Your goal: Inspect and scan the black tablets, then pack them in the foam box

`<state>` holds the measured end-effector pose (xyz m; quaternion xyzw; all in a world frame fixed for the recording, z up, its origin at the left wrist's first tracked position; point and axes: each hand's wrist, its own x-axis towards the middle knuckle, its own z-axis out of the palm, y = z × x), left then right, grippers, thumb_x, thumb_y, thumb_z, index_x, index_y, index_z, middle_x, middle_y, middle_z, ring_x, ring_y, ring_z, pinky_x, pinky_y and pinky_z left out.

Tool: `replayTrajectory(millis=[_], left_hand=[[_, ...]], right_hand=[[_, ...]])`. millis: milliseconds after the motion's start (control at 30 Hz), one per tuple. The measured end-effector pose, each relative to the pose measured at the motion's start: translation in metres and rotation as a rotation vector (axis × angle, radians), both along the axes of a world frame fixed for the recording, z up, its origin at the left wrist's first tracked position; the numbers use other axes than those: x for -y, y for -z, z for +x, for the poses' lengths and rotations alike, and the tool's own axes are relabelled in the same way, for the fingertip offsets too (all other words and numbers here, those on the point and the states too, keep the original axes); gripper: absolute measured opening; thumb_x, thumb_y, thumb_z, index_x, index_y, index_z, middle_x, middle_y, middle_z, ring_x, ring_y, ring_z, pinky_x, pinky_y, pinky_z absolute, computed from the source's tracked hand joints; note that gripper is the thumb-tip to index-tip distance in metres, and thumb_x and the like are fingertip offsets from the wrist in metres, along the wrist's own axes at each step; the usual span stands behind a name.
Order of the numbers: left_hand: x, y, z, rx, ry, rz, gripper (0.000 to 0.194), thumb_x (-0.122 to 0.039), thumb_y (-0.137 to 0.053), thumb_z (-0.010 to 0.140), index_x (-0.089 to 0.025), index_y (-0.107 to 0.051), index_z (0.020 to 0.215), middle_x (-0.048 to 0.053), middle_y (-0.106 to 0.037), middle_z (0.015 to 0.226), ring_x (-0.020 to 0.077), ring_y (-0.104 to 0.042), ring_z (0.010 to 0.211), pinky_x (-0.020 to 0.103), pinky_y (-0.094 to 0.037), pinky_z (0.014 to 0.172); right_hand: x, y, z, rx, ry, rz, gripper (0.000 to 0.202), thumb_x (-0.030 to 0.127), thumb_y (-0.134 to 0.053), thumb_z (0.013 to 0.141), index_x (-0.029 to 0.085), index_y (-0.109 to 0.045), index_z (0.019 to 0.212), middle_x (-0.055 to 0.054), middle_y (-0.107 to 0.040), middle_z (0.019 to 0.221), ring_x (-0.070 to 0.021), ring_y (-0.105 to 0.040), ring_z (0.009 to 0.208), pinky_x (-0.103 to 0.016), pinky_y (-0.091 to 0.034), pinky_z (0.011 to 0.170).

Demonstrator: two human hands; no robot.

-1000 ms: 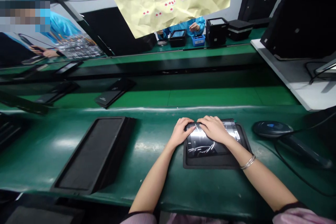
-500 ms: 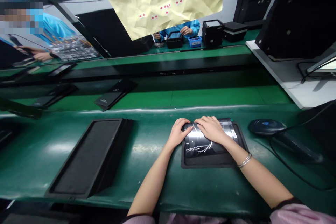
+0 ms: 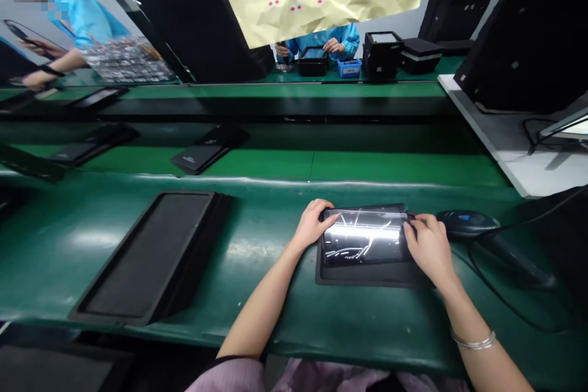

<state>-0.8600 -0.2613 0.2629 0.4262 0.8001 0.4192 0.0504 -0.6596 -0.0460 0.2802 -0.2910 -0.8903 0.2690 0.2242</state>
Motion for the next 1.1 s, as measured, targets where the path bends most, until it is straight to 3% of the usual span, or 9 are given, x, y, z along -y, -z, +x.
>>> replayTrajectory(millis=[200, 333, 400, 500, 567, 633, 733, 900, 1100], left_hand=[[-0.001, -0.001, 0.002, 0.059, -0.002, 0.025, 0.026, -0.041, -0.062, 0.086, -0.015, -0.061, 0.094, 0.005, -0.062, 0.093, 0.0205, -0.058, 0.092, 0.042, -0.046, 0.085], [-0.001, -0.007, 0.005, 0.156, -0.073, 0.078, 0.032, -0.044, -0.066, 0.081, -0.015, -0.063, 0.095, 0.006, -0.064, 0.095, 0.0226, -0.058, 0.097, 0.044, -0.044, 0.09], [0.003, -0.016, 0.012, 0.239, -0.171, 0.135, 0.04, -0.048, -0.06, 0.084, -0.015, -0.062, 0.108, 0.01, -0.064, 0.105, 0.0243, -0.056, 0.103, 0.045, -0.043, 0.094], [0.016, -0.04, 0.04, 0.424, -0.242, 0.209, 0.057, -0.055, -0.037, 0.094, -0.015, -0.049, 0.132, 0.015, -0.064, 0.115, 0.0236, -0.061, 0.097, 0.04, -0.049, 0.085], [0.026, -0.061, 0.069, 0.566, -0.161, 0.23, 0.066, -0.06, -0.027, 0.094, -0.014, -0.044, 0.139, 0.015, -0.068, 0.11, 0.0225, -0.066, 0.084, 0.038, -0.054, 0.075], [0.034, -0.084, 0.102, 0.68, -0.023, 0.273, 0.067, -0.064, -0.034, 0.092, -0.019, -0.046, 0.14, 0.011, -0.068, 0.114, 0.0246, -0.067, 0.092, 0.039, -0.054, 0.085], [0.038, -0.117, 0.14, 0.858, 0.209, 0.504, 0.057, -0.053, -0.044, 0.094, -0.027, -0.039, 0.145, 0.006, -0.054, 0.138, 0.0276, -0.053, 0.125, 0.04, -0.039, 0.109], [0.034, -0.151, 0.159, 0.647, 0.238, 0.481, 0.053, -0.045, -0.036, 0.099, -0.032, -0.026, 0.149, 0.002, -0.052, 0.142, 0.0242, -0.051, 0.127, 0.034, -0.039, 0.11], [0.032, -0.157, 0.164, 0.373, 0.314, 0.522, 0.055, -0.032, -0.033, 0.1, -0.038, -0.01, 0.15, -0.002, -0.044, 0.148, 0.0201, -0.057, 0.121, 0.027, -0.047, 0.103]], right_hand=[[0.002, -0.002, -0.005, -0.118, 0.084, -0.346, 0.034, 0.053, -0.057, 0.074, 0.019, -0.055, 0.073, -0.015, -0.061, 0.093, -0.0304, -0.055, 0.091, -0.051, -0.04, 0.09], [0.008, -0.018, 0.001, -0.231, 0.042, -0.74, 0.046, 0.06, -0.061, 0.075, 0.02, -0.054, 0.097, -0.002, -0.062, 0.069, -0.0194, -0.058, 0.06, -0.035, -0.048, 0.061], [0.009, -0.023, 0.007, -0.317, 0.06, -0.873, 0.058, 0.058, -0.068, 0.07, 0.02, -0.054, 0.111, 0.0, -0.064, 0.067, -0.0193, -0.06, 0.058, -0.033, -0.049, 0.058], [0.008, -0.027, 0.018, -0.453, 0.14, -0.983, 0.064, 0.052, -0.077, 0.064, 0.019, -0.058, 0.115, -0.002, -0.069, 0.075, -0.0216, -0.066, 0.068, -0.034, -0.053, 0.065], [0.009, -0.027, 0.025, -0.518, 0.171, -1.034, 0.057, 0.048, -0.078, 0.064, 0.02, -0.063, 0.112, -0.004, -0.072, 0.087, -0.0222, -0.068, 0.078, -0.035, -0.055, 0.074], [0.013, -0.026, 0.03, -0.555, 0.179, -1.074, 0.05, 0.045, -0.077, 0.065, 0.023, -0.066, 0.109, -0.003, -0.071, 0.101, -0.0217, -0.068, 0.089, -0.035, -0.055, 0.082], [0.02, -0.024, 0.035, -0.574, 0.178, -1.101, 0.041, 0.043, -0.077, 0.065, 0.026, -0.071, 0.103, -0.001, -0.07, 0.11, -0.0212, -0.065, 0.104, -0.033, -0.052, 0.093], [0.028, -0.018, 0.037, -0.541, 0.158, -1.103, 0.036, 0.043, -0.076, 0.065, 0.023, -0.074, 0.095, -0.005, -0.069, 0.112, -0.0239, -0.061, 0.112, -0.035, -0.051, 0.098], [0.025, -0.004, 0.038, -0.476, 0.116, -1.074, 0.043, 0.042, -0.072, 0.065, 0.024, -0.072, 0.104, -0.005, -0.063, 0.124, -0.024, -0.053, 0.123, -0.039, -0.034, 0.113]])
